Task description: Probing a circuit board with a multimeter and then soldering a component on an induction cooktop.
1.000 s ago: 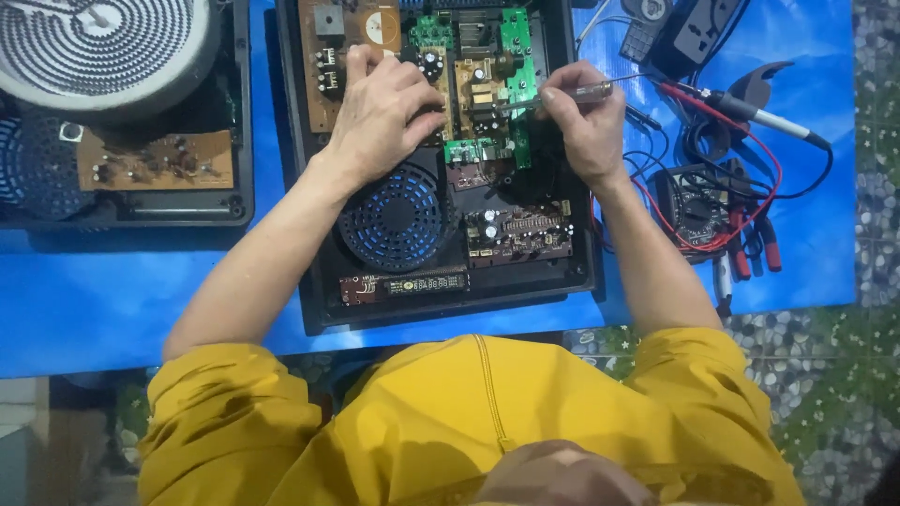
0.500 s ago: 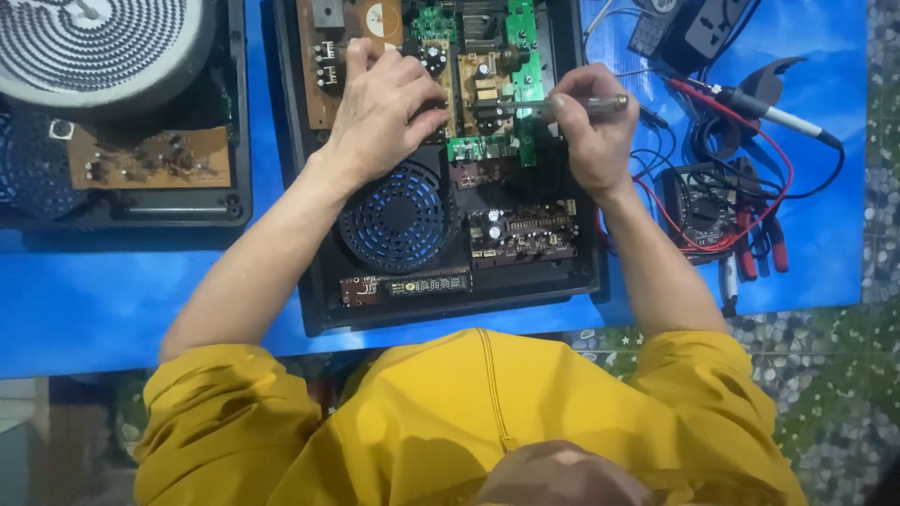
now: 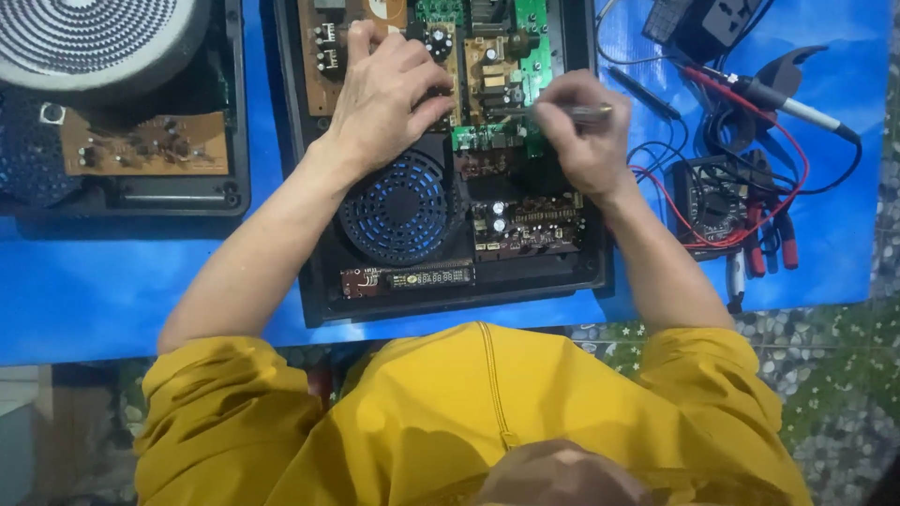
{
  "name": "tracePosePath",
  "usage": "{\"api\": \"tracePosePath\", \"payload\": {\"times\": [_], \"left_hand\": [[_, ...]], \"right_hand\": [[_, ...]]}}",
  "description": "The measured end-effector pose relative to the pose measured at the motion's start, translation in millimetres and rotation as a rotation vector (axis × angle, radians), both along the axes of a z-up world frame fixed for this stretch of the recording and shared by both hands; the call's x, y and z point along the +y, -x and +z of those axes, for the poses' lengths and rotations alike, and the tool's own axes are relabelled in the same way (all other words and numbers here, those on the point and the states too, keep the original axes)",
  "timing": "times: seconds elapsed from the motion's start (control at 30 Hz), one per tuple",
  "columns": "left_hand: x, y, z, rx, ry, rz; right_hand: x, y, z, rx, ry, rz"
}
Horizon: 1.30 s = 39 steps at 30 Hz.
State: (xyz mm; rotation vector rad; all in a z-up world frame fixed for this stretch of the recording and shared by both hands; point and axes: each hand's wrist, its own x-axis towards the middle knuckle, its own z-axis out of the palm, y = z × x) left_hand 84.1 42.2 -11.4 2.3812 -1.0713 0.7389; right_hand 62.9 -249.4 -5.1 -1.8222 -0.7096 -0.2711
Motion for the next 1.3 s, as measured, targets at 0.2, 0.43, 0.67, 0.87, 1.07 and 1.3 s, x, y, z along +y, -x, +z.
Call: {"api": "tracePosePath", "payload": {"times": [0.2, 0.43, 0.67, 0.87, 1.07, 1.3], "left_hand": [[0.6, -0.4, -2.3, -0.016, -0.024, 0.020], [0.6, -0.5, -2.4, -0.006, -0.006, 0.002], [1.4, 2.1, 3.7, 0.001, -0.062, -0.012], [-0.4, 3.2, 6.4, 0.008, -0.072, -0.002], [-3.6, 7.4, 18.9, 0.022, -0.063, -0.100], [-3.2, 8.8, 15.7, 0.050, -0.149, -0.113]], "right_hand": [[4.9, 0.3, 8.6, 0.013, 0.120, 0.053], [0.3, 0.6, 4.9, 0.174, -0.057, 0.084], [-2.5, -1.7, 1.7, 0.180, -0.040, 0.091], [-2.9, -1.7, 2.5, 0.209, -0.032, 0.071], [-1.8, -1.5, 2.5, 0.210, -0.032, 0.114], [-0.6, -0.3, 5.5, 0.204, -0.008, 0.103]]}}
